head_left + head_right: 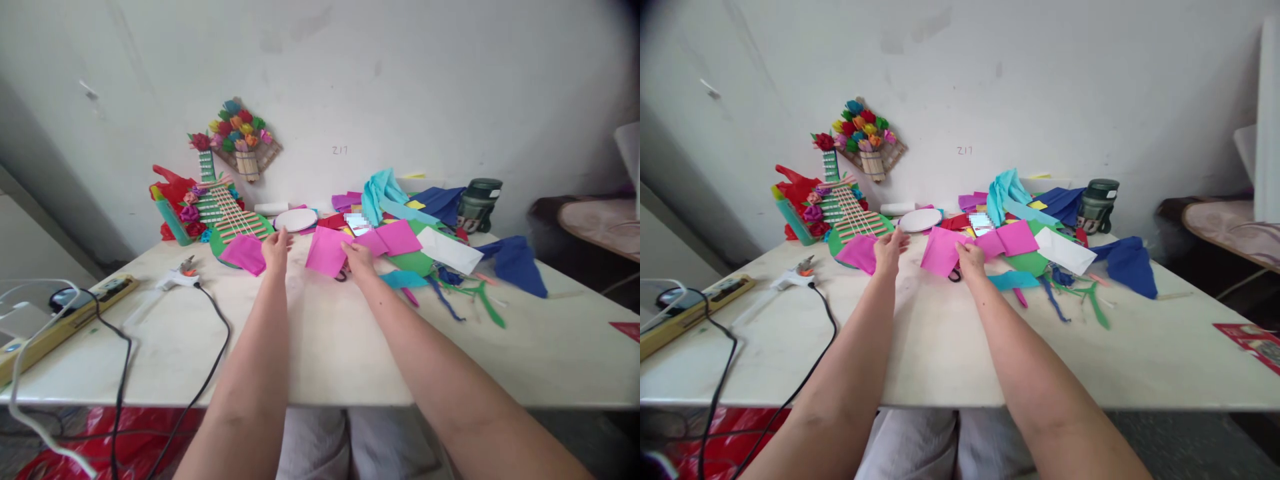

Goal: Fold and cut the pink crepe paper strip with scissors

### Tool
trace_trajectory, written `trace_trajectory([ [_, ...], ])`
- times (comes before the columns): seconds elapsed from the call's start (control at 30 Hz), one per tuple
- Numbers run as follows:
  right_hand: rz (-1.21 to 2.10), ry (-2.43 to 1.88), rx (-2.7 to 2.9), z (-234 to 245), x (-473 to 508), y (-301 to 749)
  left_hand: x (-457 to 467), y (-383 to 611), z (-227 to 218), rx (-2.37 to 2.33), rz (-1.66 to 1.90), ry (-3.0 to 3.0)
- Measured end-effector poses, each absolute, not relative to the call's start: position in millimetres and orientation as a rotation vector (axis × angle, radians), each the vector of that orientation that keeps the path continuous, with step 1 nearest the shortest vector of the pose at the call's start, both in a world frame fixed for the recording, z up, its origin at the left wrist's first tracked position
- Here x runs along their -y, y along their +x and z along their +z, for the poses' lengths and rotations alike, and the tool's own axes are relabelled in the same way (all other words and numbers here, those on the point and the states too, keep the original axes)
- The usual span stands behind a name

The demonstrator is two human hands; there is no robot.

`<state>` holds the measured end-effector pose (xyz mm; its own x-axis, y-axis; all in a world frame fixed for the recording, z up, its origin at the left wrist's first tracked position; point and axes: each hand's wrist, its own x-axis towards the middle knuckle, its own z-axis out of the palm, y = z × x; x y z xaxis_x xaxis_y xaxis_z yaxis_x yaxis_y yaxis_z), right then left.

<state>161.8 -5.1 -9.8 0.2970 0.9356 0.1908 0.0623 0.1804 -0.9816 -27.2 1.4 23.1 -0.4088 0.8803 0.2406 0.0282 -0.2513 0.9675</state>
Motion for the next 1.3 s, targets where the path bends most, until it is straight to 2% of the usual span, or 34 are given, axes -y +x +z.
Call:
trace_trajectory([
  [0.17,0.909,-1.179,1.099,-8,8,160,5,-10,15,-1.163,1.329,1.229],
  [0.23,0.942,-1.154,1.123,-7,8,160,6,-5,12,-1.143,1.286,1.305],
  [0.43,0.883,-1.165,1.189,-6,10,161,-3,12,4,-1.25,1.584,1.317],
  [0.87,0.27,-1.56,1.53,3,9,163,-7,22,4,-1.437,1.69,1.387],
  [1.3,0.199,-1.607,1.565,4,11,164,-10,24,2,-1.388,1.849,1.316],
])
